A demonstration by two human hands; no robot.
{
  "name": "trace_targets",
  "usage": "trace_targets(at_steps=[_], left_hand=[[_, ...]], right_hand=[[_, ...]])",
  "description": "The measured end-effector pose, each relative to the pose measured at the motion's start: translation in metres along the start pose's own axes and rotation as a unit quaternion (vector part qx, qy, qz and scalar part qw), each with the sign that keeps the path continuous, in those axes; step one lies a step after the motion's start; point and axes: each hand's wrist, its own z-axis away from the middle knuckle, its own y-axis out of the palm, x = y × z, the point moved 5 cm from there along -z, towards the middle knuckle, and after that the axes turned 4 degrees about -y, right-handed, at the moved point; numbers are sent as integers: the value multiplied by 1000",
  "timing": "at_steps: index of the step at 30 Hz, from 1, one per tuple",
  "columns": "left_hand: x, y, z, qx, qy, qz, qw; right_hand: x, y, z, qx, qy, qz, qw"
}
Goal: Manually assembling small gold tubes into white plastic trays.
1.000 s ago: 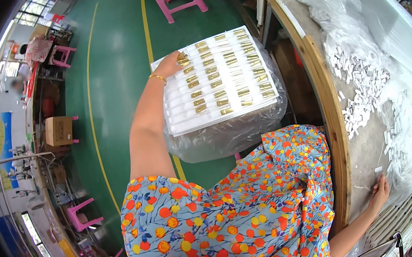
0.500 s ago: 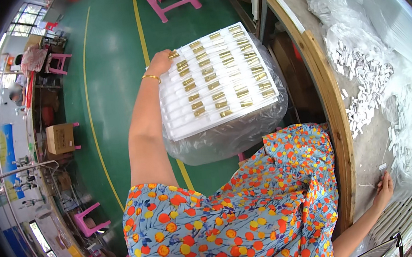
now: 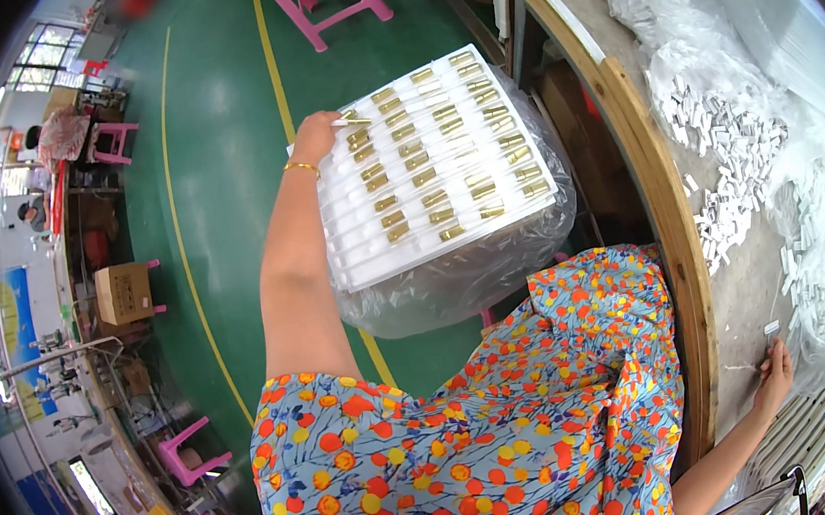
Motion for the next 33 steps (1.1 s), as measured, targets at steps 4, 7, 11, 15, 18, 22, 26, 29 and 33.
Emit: trace_targets(at_steps=[4, 7, 11, 15, 18, 22, 26, 29, 33], left_hand=[[1, -11, 16, -46, 33, 43, 997], [-4, -23, 32, -111, -31, 94, 989], [-22, -41, 85, -147, -81, 113, 979], [-105, -20, 178, -78, 151, 97, 981], [-127, 5, 233, -73, 161, 79, 981], [-118, 19, 252, -88, 108, 52, 989], [-122, 19, 250, -81, 122, 46, 988], [-114, 16, 252, -91, 139, 39, 985], [-75, 1, 265, -98, 68, 5, 993]], right_hand=[[3, 0, 4, 10, 6, -2, 1000], [-2, -4, -2, 18, 16, 1, 1000], [8, 4, -2, 18, 9, 25, 999], [37, 13, 4, 12, -36, 26, 999], [53, 25, -2, 11, -54, 27, 998], [74, 39, -6, 24, -77, 30, 996], [76, 42, -4, 43, -91, 9, 995], [66, 37, 0, 44, -84, 10, 995], [62, 27, 7, 24, -75, 20, 997]])
